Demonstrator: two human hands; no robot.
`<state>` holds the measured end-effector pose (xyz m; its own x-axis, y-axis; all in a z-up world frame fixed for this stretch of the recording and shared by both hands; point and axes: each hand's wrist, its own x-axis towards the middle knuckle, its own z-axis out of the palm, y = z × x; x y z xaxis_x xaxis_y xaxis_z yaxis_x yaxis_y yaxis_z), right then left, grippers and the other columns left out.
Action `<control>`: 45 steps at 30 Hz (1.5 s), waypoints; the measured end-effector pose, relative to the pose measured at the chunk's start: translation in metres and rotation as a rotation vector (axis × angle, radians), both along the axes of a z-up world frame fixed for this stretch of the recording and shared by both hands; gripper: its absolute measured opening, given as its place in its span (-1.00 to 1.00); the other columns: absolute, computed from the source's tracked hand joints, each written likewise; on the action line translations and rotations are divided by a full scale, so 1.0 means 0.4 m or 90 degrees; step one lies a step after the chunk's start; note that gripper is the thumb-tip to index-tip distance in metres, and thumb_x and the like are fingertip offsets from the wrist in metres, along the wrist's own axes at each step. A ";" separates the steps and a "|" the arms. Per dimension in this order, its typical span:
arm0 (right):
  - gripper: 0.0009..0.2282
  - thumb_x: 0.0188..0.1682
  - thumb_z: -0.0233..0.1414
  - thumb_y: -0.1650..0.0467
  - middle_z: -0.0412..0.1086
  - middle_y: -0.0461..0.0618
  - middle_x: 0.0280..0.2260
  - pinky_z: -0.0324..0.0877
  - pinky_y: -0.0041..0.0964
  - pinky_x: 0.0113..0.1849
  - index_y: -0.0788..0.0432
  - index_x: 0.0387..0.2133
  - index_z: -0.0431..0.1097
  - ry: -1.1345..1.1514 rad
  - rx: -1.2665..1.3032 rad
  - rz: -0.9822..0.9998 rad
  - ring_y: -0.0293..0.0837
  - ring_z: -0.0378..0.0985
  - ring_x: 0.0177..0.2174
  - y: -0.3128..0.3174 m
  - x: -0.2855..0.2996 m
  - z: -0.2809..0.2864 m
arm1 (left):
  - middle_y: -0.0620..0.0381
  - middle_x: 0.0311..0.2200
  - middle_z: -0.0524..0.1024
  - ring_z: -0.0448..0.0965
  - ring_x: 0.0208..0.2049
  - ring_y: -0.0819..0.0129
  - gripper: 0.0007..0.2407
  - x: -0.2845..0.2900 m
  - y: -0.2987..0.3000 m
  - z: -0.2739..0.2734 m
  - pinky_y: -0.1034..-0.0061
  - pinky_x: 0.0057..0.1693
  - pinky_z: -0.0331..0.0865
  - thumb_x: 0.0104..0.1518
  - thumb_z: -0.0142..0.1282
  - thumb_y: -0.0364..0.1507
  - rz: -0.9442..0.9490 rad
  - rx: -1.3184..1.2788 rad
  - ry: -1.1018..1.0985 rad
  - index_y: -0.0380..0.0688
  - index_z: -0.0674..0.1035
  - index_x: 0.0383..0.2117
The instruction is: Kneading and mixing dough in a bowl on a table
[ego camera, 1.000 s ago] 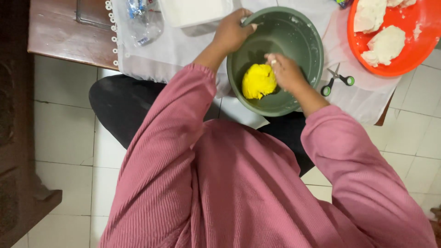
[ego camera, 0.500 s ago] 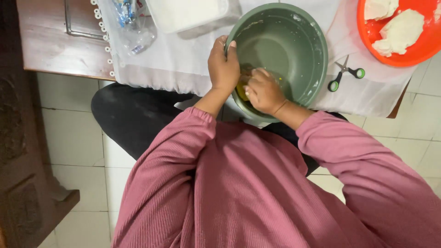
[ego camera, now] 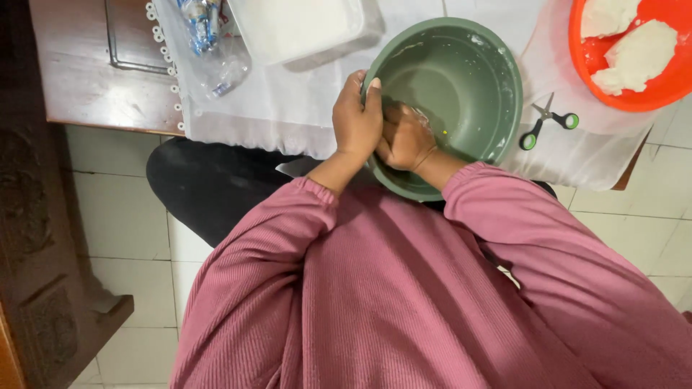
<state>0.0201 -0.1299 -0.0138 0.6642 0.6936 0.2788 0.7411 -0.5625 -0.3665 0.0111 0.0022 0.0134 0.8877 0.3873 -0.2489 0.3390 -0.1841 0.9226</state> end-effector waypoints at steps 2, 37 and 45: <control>-0.72 0.02 -0.06 0.28 0.34 0.15 -0.46 0.31 0.09 -0.44 0.21 -0.55 0.43 0.046 0.023 0.039 0.24 0.43 -0.44 -0.020 0.000 -0.008 | -0.01 -0.26 0.62 0.60 -0.14 0.03 -0.79 0.001 0.012 0.013 0.22 0.01 0.45 0.25 0.00 -0.29 -0.019 -0.017 -0.023 -0.06 0.55 -0.11; -0.81 -0.06 0.03 0.31 0.29 -0.01 -0.58 0.31 -0.05 -0.28 0.06 -0.64 0.38 -0.059 -0.038 0.265 0.06 0.34 -0.50 -0.089 -0.012 -0.080 | -0.06 -0.10 0.63 0.59 -0.07 -0.08 -0.73 0.096 0.078 -0.057 0.18 -0.02 0.41 0.26 -0.05 -0.31 -0.209 0.115 -0.061 -0.16 0.51 -0.02; -0.76 -0.13 -0.06 0.34 0.54 -0.02 -0.45 0.47 -0.26 -0.21 0.17 -0.59 0.55 0.491 0.736 -0.544 -0.11 0.57 -0.35 -0.144 0.117 -0.037 | 0.14 -0.08 0.65 0.61 -0.04 0.22 -0.73 0.077 0.095 0.037 0.41 0.05 0.40 0.22 -0.07 -0.26 -0.151 -0.057 0.000 -0.03 0.56 -0.05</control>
<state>0.0671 -0.1873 -0.0287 0.9443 -0.2594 -0.2024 -0.1727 0.1327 -0.9760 0.0420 0.0402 0.0283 0.9510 0.1442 -0.2735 0.2966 -0.1758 0.9387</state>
